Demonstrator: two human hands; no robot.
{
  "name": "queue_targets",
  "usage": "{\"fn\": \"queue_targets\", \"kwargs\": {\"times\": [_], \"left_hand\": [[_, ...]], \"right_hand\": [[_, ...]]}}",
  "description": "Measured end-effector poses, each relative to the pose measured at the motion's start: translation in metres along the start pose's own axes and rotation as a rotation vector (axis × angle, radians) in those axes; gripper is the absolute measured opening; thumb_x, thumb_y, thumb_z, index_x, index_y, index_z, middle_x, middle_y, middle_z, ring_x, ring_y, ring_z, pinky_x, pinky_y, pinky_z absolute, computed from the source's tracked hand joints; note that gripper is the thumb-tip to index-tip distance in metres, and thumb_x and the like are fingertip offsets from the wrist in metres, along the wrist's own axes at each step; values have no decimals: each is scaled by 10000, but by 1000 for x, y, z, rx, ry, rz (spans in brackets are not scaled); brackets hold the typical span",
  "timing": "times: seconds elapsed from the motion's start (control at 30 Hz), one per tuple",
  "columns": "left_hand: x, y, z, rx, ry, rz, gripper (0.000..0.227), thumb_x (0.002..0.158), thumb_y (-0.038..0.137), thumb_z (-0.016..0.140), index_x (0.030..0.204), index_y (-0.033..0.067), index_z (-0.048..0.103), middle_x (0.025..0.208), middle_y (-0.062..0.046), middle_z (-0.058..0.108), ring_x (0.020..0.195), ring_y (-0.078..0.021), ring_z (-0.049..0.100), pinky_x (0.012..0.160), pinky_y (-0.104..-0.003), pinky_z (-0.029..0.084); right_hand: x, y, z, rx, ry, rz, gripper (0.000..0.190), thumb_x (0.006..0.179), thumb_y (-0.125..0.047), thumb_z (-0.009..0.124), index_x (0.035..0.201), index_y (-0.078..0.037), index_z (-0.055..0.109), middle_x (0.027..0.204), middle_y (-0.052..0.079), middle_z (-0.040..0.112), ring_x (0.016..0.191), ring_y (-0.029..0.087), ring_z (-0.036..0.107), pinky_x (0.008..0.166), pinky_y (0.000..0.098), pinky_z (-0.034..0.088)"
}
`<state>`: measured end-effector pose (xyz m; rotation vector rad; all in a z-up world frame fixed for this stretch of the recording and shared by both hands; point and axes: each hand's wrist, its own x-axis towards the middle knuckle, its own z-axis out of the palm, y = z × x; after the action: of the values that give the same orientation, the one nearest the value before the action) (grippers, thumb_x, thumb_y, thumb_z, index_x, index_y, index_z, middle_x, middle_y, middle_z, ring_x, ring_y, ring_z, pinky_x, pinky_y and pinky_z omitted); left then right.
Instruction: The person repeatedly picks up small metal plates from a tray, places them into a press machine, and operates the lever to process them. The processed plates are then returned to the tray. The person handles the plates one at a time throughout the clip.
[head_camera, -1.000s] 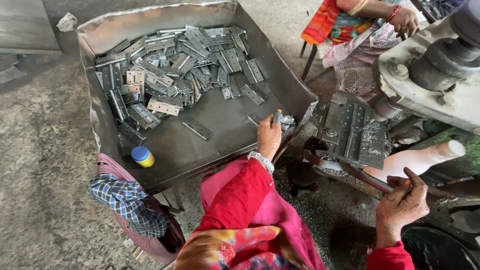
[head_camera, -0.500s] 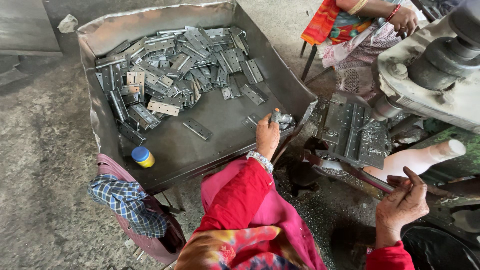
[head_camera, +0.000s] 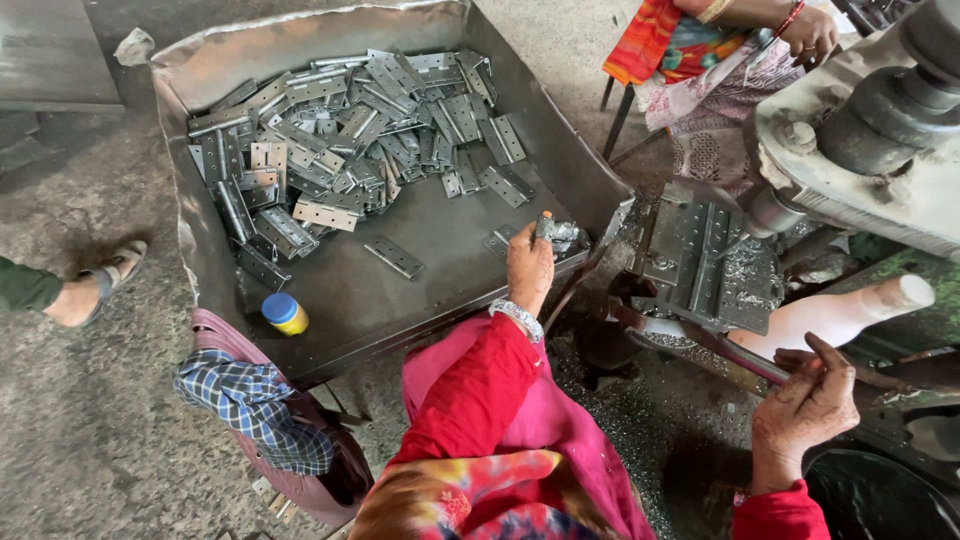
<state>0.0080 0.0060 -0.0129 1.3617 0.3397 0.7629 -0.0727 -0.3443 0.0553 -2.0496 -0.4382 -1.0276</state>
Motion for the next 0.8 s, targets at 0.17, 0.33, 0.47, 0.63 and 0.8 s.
{"fn": "queue_targets", "kwargs": {"times": [0.17, 0.33, 0.47, 0.63, 0.8], "left_hand": [[-1, 3, 0, 25, -3, -100, 277, 1016, 204, 591, 1134, -4, 731, 636, 12, 590, 554, -65, 528, 512, -266, 466], [-2, 6, 0, 76, 2, -23, 300, 1018, 260, 602, 1111, 11, 742, 620, 16, 585, 567, -57, 528, 529, -270, 452], [-3, 9, 1, 57, 3, -26, 353, 1029, 330, 607, 1081, 11, 750, 611, 20, 562, 567, -55, 494, 519, -274, 418], [-5, 19, 0, 114, 8, -79, 385, 1024, 369, 606, 1060, 15, 751, 570, 25, 532, 542, -55, 472, 505, -275, 399], [-5, 23, 2, 85, 10, -96, 390, 1031, 373, 617, 1055, 11, 759, 568, 35, 508, 540, -51, 442, 498, -282, 378]], "right_hand": [[-1, 5, 0, -7, -3, 16, 247, 1286, -113, 425, 1226, 57, 594, 939, 158, 733, 873, 213, 754, 768, 282, 598], [-1, 13, 1, -17, -3, 34, 252, 1275, -88, 424, 1246, 51, 633, 942, 154, 739, 873, 206, 759, 743, 275, 611], [-1, 16, 2, 21, 4, 19, 247, 1282, -86, 428, 1216, 51, 623, 955, 159, 737, 888, 204, 760, 772, 278, 622], [-2, 13, 1, 22, 5, 24, 251, 1273, -77, 428, 1215, 62, 628, 954, 159, 735, 888, 209, 758, 781, 286, 614], [-1, 10, 1, 47, 9, 10, 241, 1269, -58, 420, 1195, 64, 615, 978, 170, 729, 908, 214, 759, 797, 288, 620]]}}
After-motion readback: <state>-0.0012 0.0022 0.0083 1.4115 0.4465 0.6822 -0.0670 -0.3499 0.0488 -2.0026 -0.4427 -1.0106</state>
